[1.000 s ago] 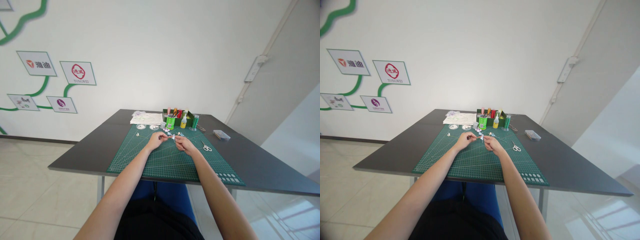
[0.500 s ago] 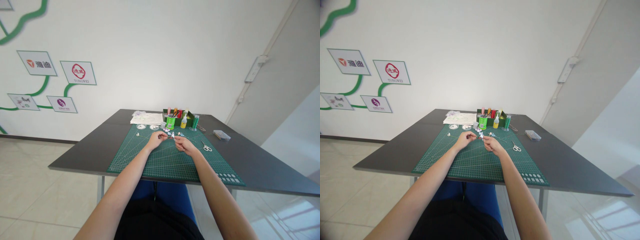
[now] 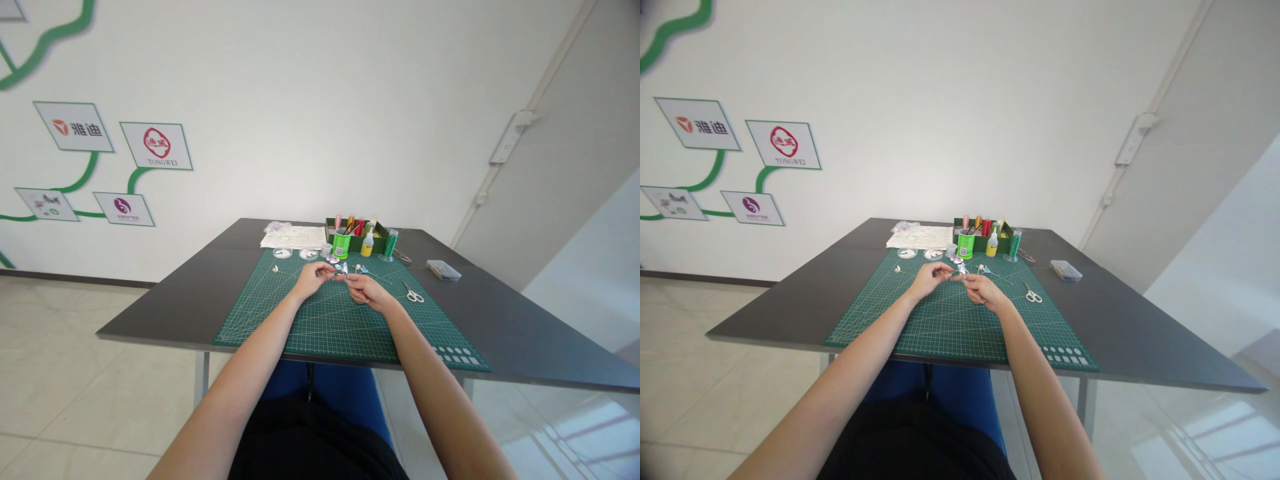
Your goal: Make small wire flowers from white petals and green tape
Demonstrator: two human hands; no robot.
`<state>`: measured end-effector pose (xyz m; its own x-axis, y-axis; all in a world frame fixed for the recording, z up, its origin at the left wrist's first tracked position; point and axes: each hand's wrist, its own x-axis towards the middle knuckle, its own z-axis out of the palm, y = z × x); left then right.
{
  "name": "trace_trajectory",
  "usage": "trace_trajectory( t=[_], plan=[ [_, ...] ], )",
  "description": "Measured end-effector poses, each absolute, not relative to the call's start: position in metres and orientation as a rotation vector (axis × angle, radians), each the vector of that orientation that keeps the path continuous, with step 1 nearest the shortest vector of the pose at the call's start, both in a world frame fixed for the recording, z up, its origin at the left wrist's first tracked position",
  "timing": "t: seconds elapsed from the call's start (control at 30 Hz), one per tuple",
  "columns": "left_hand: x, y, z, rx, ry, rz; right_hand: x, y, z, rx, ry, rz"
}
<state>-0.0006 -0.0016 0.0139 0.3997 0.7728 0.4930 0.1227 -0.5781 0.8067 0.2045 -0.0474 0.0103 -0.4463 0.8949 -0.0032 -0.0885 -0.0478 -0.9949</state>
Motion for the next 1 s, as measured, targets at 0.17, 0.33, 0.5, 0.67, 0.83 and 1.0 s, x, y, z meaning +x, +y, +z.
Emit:
trace_trajectory(
  t=[0.17,0.33,0.5,0.67,0.83,1.0],
  plan=[
    [-0.001,0.0,0.012,1.97,0.737,1.216,0.206,-0.046,0.008,-0.882,-1.454,1.606],
    [-0.001,0.0,0.012,1.976,0.736,1.245,0.206,-0.047,0.009,-0.867,-1.462,1.617],
    [-0.001,0.002,0.012,1.925,0.747,1.248,0.205,-0.049,0.011,-0.857,-1.455,1.61],
    [-0.001,0.006,0.009,1.843,0.758,1.231,0.204,-0.051,0.014,-0.85,-1.419,1.605],
    [-0.001,0.008,0.007,1.779,0.772,1.274,0.204,-0.053,0.018,-0.823,-1.363,1.584],
    [-0.002,0.01,0.008,1.726,0.807,1.356,0.205,-0.052,0.019,-0.846,-1.33,1.505]
  ],
)
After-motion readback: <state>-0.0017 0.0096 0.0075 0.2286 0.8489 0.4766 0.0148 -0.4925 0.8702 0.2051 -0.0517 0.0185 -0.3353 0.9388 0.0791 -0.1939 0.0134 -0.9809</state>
